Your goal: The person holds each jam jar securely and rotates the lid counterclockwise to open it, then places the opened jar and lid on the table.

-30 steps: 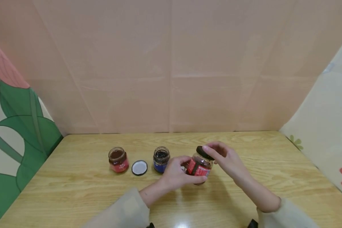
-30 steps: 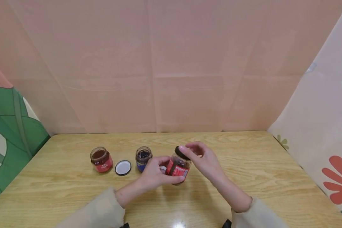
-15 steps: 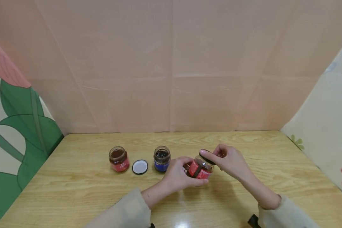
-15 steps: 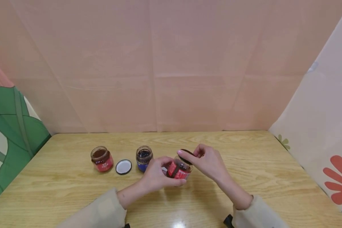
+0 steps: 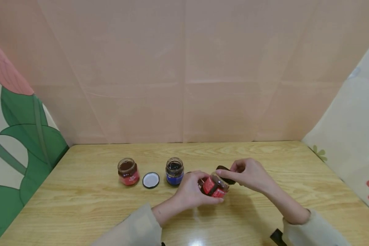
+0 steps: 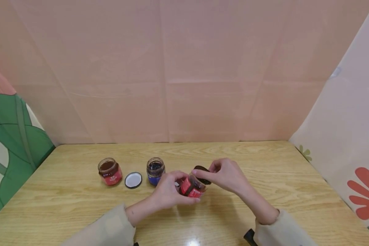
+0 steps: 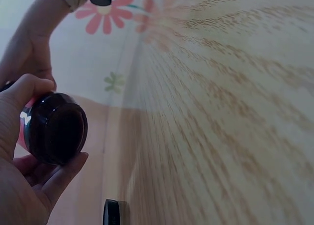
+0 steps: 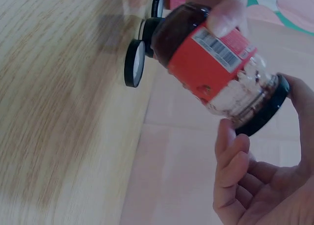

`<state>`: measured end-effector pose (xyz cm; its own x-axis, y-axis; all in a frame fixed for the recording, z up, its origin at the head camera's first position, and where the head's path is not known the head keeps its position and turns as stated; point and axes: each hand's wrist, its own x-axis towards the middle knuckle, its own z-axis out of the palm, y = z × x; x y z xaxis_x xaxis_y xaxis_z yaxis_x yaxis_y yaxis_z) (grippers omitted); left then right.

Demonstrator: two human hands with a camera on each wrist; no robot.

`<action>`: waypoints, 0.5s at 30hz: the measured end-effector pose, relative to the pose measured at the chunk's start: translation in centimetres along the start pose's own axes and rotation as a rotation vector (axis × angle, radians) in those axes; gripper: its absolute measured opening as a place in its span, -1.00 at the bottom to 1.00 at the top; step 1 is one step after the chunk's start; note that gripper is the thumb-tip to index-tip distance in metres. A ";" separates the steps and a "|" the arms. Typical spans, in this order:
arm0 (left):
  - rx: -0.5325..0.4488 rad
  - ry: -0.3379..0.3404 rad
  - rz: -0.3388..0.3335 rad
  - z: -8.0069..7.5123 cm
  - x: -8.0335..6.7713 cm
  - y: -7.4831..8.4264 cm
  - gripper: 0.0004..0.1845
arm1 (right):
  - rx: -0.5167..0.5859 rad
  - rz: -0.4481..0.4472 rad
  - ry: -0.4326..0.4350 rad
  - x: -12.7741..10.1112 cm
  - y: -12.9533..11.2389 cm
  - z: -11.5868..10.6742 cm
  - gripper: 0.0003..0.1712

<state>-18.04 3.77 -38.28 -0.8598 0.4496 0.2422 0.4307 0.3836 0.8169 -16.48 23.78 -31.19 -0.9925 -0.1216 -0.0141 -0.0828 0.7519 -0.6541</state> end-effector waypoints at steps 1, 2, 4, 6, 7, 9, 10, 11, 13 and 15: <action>0.012 0.002 0.012 0.0 0.0 -0.1 -0.50 | -0.005 -0.004 -0.006 0.0 0.0 0.0 -0.51; 0.022 0.002 0.022 -0.1 -0.1 -0.1 -0.50 | -0.010 -0.008 -0.012 0.0 0.0 0.0 -0.52; 0.028 -0.002 0.030 -0.1 -0.1 -0.2 -0.50 | -0.014 -0.012 -0.021 0.1 0.1 0.0 -0.53; 0.024 -0.008 0.027 -0.2 -0.1 -0.3 -0.48 | -0.009 -0.014 -0.032 0.1 0.2 -0.1 -0.54; 0.021 -0.012 0.024 -0.2 -0.1 -0.3 -0.48 | -0.005 -0.016 -0.038 0.1 0.2 -0.1 -0.55; 0.010 -0.023 0.011 -0.2 -0.1 -0.3 -0.46 | 0.008 -0.025 -0.052 0.1 0.3 -0.2 -0.56; 0.004 -0.029 0.006 -0.2 -0.1 -0.3 -0.46 | 0.018 -0.031 -0.061 0.1 0.3 -0.3 -0.57; -0.001 -0.037 0.002 -0.3 -0.1 -0.3 -0.46 | 0.028 -0.034 -0.071 0.2 0.4 -0.3 -0.58; -0.010 -0.055 -0.005 -0.3 0.0 -0.3 -0.46 | 0.043 -0.044 -0.096 0.2 0.5 -0.5 -0.59; -0.018 -0.073 -0.010 -0.4 0.0 -0.4 -0.45 | 0.057 -0.052 -0.122 0.3 0.6 -0.7 -0.61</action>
<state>-18.30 3.29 -38.36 -0.8413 0.5039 0.1956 0.4168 0.3744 0.8283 -16.84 24.65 -31.00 -0.9683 -0.2401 -0.0689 -0.1250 0.7047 -0.6984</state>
